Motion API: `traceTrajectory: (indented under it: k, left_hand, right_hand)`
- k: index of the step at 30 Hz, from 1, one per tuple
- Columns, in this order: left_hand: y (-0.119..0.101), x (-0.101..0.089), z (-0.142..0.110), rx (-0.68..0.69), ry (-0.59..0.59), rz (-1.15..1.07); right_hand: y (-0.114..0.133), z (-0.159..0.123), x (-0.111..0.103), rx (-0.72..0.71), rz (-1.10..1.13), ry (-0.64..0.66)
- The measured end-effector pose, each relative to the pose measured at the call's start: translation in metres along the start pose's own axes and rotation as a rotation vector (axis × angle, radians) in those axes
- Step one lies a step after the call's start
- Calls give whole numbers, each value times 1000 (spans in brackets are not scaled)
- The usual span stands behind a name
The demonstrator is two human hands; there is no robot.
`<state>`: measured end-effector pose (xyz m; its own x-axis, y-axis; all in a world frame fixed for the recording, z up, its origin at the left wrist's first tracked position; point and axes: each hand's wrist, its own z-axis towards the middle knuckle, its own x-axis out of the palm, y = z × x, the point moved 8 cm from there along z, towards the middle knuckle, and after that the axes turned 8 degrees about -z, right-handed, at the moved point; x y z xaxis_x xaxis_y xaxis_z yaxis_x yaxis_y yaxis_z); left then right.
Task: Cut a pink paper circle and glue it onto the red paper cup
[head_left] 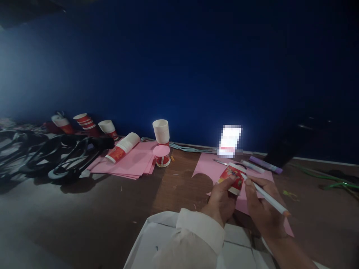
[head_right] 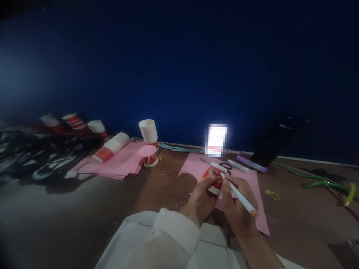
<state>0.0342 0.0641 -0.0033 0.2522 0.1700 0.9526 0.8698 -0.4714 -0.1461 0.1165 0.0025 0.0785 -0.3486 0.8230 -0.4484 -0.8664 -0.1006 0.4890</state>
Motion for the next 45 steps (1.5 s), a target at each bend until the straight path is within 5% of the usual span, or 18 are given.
traceTrajectory:
  k: [45]
  left_hand:
    - [-2, 0, -3, -7, -34, 43]
  right_hand:
    - [4, 1, 0, -72, -56, 0]
